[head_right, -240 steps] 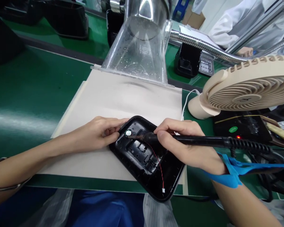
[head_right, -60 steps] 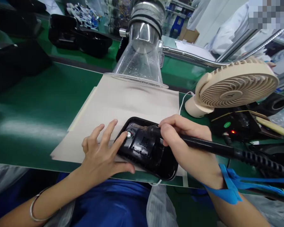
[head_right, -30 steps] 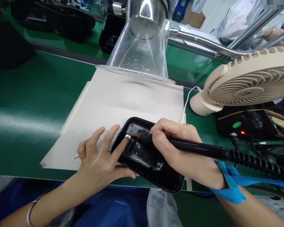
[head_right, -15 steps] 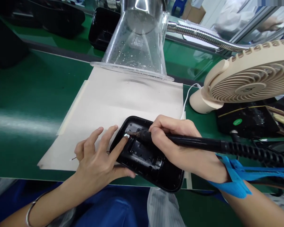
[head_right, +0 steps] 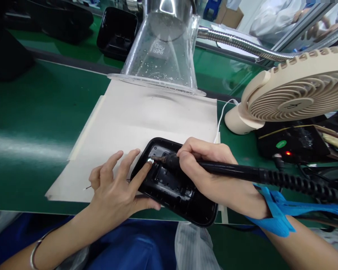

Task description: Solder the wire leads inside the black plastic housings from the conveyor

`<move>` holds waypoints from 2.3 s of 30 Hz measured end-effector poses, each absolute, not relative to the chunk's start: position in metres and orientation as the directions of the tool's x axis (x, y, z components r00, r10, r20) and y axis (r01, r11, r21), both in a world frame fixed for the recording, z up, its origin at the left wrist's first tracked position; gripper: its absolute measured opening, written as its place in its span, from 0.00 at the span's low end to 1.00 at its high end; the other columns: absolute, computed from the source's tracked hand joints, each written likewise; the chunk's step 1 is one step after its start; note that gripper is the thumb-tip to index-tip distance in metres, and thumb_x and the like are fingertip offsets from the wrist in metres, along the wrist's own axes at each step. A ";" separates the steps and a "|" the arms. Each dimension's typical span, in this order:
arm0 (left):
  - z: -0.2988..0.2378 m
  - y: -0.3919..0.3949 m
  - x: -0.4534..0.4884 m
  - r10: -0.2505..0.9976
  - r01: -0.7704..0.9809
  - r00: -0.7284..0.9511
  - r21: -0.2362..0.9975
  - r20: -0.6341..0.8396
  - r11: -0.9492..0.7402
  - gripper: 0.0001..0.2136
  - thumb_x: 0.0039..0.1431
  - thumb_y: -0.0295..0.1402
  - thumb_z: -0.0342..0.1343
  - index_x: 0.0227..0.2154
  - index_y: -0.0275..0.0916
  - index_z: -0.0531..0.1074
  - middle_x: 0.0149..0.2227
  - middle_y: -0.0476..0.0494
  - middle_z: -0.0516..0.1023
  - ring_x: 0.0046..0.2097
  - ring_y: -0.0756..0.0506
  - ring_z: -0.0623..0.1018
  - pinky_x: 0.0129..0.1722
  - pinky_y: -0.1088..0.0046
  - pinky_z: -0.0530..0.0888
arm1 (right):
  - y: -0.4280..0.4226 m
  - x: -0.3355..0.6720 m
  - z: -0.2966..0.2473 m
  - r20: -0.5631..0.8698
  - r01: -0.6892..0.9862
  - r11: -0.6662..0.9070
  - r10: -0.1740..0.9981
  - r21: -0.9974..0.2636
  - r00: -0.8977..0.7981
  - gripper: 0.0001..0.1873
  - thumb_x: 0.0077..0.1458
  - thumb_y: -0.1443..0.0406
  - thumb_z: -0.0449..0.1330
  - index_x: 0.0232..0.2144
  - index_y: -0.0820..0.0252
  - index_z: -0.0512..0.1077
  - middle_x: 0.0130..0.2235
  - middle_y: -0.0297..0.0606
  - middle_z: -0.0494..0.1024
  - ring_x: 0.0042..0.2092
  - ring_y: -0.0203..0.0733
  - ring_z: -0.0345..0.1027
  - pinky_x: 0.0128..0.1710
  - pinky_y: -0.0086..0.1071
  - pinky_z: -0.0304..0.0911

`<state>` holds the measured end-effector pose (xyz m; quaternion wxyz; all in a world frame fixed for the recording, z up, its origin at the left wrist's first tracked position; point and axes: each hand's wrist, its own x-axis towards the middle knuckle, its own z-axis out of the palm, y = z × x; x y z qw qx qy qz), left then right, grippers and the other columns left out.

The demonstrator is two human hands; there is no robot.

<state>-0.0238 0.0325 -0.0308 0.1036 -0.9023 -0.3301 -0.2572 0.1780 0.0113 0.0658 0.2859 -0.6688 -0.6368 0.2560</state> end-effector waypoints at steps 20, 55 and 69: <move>0.001 0.105 -0.022 0.428 0.390 0.895 0.244 0.128 -0.888 0.14 0.58 0.29 0.48 0.37 0.48 0.77 0.48 0.43 0.73 0.46 0.38 0.73 0.41 0.59 0.65 | -0.038 0.199 0.087 0.196 0.757 -0.091 0.940 -0.647 0.281 0.06 0.52 0.63 0.59 0.24 0.46 0.73 0.21 0.34 0.73 0.20 0.38 0.62 0.15 0.32 0.52; 0.002 0.148 -0.009 0.235 0.211 0.971 0.566 -0.032 -0.797 0.16 0.57 0.25 0.45 0.37 0.47 0.76 0.49 0.51 0.75 0.49 0.45 0.73 0.49 0.64 0.62 | 0.009 0.188 0.064 0.078 0.764 0.092 0.995 -0.639 -0.055 0.12 0.54 0.65 0.54 0.20 0.57 0.71 0.17 0.28 0.69 0.18 0.29 0.58 0.15 0.20 0.54; 0.001 0.150 -0.009 0.218 0.178 0.976 0.555 0.006 -0.813 0.15 0.56 0.25 0.45 0.36 0.46 0.76 0.49 0.51 0.76 0.49 0.45 0.74 0.49 0.64 0.64 | 0.010 0.189 0.065 0.006 0.748 0.009 1.000 -0.664 -0.006 0.12 0.54 0.65 0.55 0.20 0.58 0.70 0.17 0.27 0.67 0.19 0.27 0.58 0.17 0.18 0.55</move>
